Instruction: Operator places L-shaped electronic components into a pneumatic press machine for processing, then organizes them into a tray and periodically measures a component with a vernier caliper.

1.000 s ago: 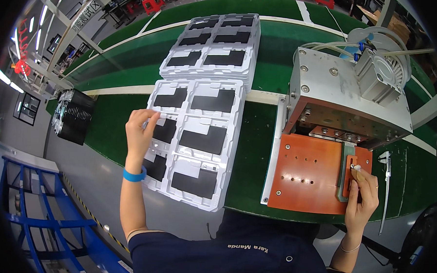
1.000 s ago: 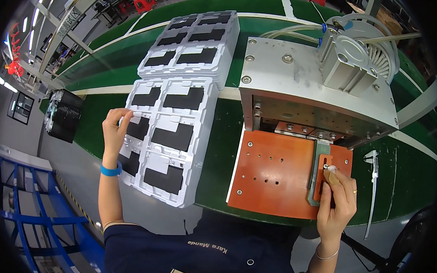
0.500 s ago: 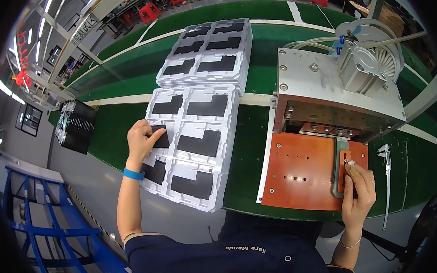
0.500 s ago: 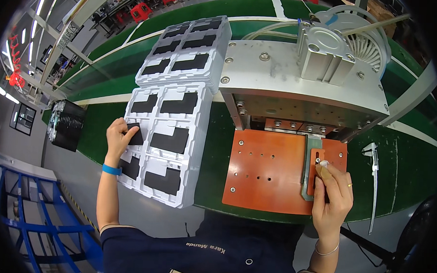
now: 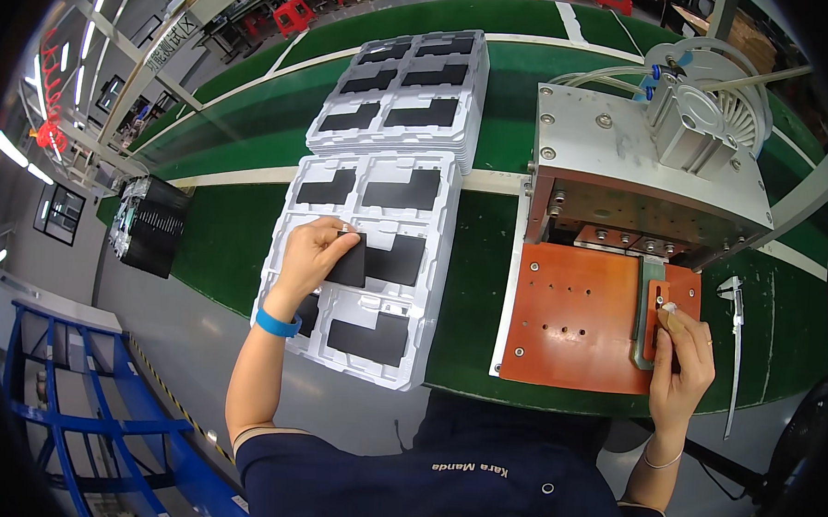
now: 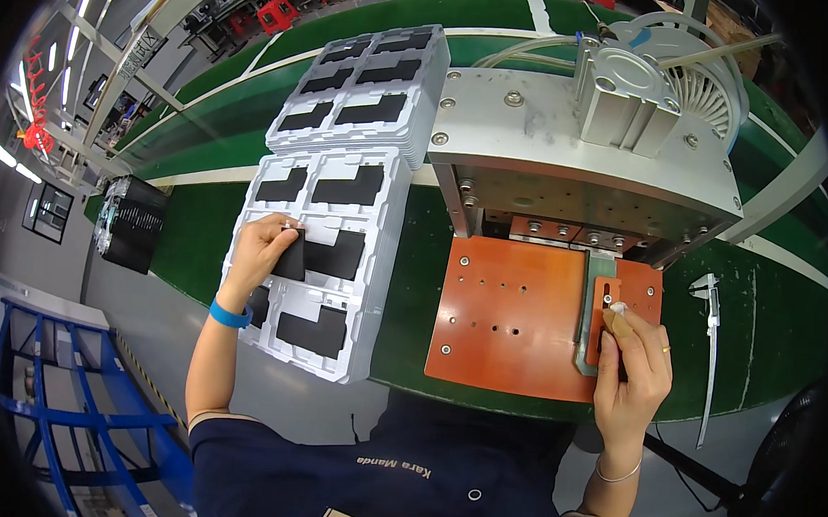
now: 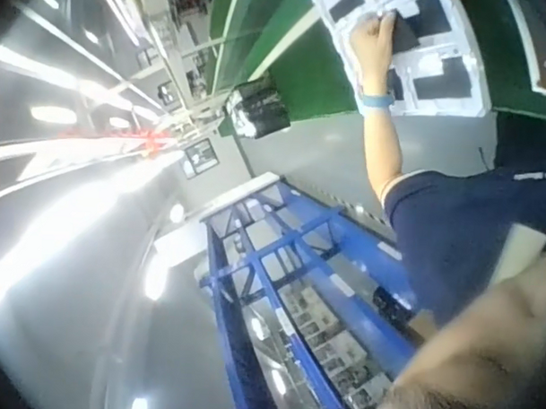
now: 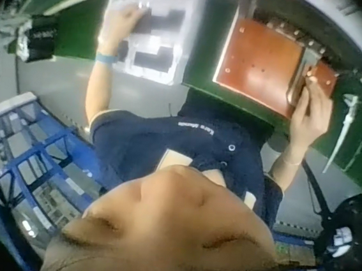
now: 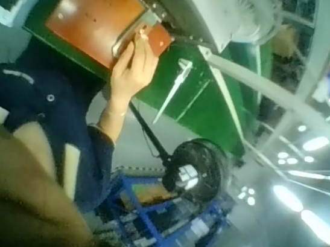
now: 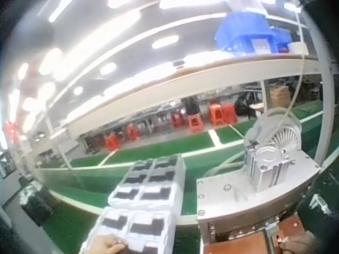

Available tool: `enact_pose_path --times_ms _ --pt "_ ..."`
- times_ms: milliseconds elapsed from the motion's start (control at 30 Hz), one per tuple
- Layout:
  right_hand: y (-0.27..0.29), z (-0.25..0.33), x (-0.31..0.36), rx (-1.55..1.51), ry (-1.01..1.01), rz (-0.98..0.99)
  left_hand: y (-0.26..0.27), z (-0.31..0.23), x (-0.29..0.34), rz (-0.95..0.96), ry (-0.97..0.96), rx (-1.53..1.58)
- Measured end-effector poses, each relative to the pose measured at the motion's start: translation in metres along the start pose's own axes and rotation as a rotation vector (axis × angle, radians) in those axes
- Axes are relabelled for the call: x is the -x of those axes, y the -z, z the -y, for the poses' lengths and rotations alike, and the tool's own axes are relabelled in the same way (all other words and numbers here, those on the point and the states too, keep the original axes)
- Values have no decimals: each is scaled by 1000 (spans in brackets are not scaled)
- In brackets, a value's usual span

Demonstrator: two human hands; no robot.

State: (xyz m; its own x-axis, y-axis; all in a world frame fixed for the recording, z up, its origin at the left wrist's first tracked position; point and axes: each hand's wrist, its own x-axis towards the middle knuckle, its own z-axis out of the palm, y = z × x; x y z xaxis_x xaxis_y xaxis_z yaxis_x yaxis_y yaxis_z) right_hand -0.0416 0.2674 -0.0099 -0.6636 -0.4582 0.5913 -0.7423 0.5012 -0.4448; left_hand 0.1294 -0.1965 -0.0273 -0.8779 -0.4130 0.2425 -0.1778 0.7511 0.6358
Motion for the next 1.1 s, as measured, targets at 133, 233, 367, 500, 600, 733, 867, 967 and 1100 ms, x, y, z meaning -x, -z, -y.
enact_pose_path --times_ms 133,233,367,500,600,733,867,967,1100 --pt "0 -1 1 -5 6 -14 -10 -8 5 -16 18 38" --pt "0 0 1 -1 0 -16 -10 -8 9 -24 55 63" --pt "0 1 1 0 11 -19 -8 -4 13 -7 94 80" --pt "-1 0 1 -11 12 -28 -6 5 8 63 79 77" --pt "-1 0 0 -15 20 -35 -13 -11 -1 133 112 180" --pt "-1 -1 1 -13 21 -35 -11 -36 -8 314 234 196" --pt "0 -2 3 -6 16 -23 -13 -39 -5 273 281 189" --pt "0 -2 5 3 11 -12 -13 -32 -1 250 310 213" --pt "-2 -1 4 -18 27 -17 -12 -39 0 157 250 341"
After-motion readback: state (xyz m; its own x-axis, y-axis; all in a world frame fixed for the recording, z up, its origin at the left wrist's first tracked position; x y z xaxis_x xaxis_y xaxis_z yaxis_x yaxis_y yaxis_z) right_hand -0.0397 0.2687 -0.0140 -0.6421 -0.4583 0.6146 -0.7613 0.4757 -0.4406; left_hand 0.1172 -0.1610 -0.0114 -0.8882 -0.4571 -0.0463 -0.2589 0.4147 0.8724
